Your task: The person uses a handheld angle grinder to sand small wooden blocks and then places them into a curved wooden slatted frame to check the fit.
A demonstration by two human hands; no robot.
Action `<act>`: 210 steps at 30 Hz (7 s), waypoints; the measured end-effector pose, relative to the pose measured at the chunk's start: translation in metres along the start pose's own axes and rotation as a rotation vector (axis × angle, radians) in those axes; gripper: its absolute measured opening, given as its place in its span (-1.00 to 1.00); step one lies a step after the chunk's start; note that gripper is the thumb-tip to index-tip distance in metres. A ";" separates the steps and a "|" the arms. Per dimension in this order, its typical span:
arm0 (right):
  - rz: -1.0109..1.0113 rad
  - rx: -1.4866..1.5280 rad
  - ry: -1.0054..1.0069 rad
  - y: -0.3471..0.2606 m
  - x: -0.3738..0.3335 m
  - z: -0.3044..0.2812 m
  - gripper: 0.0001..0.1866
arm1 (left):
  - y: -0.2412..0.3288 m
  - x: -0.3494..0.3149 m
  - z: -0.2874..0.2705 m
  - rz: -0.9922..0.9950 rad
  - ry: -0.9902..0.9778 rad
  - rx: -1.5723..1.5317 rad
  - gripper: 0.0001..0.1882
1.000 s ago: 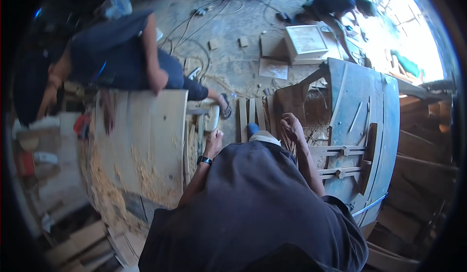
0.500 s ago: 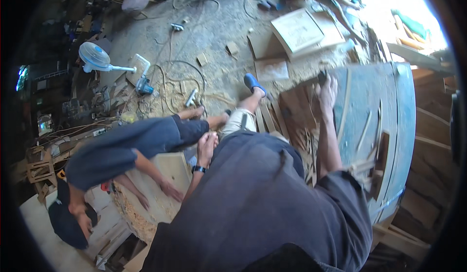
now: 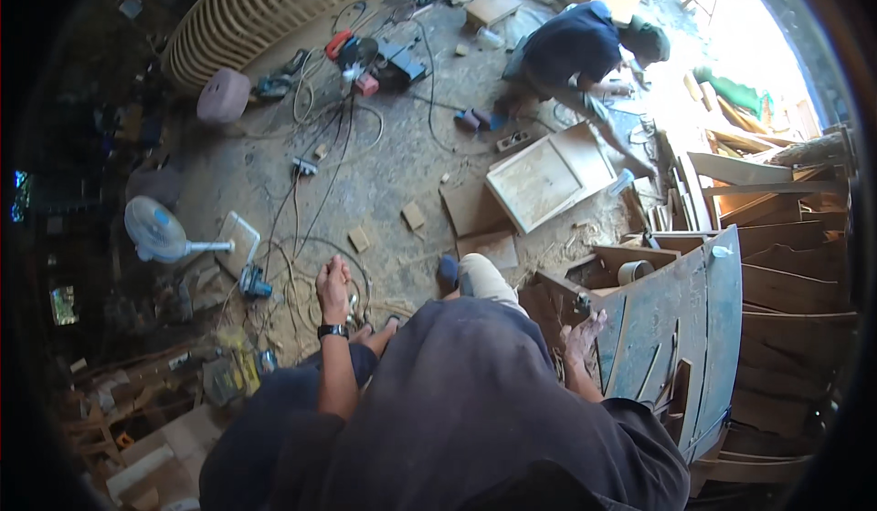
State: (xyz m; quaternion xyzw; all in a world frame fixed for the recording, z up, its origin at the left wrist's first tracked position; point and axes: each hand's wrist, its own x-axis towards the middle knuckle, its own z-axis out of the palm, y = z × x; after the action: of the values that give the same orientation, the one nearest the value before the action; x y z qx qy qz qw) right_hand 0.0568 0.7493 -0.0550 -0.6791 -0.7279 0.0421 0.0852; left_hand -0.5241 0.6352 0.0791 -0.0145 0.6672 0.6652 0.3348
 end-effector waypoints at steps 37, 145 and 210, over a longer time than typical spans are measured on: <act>-0.401 0.687 -0.722 -0.658 0.635 0.154 -0.66 | 0.093 0.505 0.060 0.151 -0.098 1.423 -0.69; -1.067 0.586 -0.965 -1.232 1.794 0.433 -0.66 | 0.345 1.473 1.102 0.836 0.512 0.721 -0.25; -1.202 0.068 -1.175 -1.004 1.579 1.003 -0.23 | 0.167 1.320 0.955 0.909 0.493 -0.536 -0.58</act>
State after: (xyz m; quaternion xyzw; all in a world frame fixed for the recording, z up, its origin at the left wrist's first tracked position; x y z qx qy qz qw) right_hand -1.2104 2.3020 -0.7565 -0.0405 -0.8900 0.3582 -0.2792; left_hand -1.2166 2.0733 -0.2853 0.0346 0.4728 0.8649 -0.1647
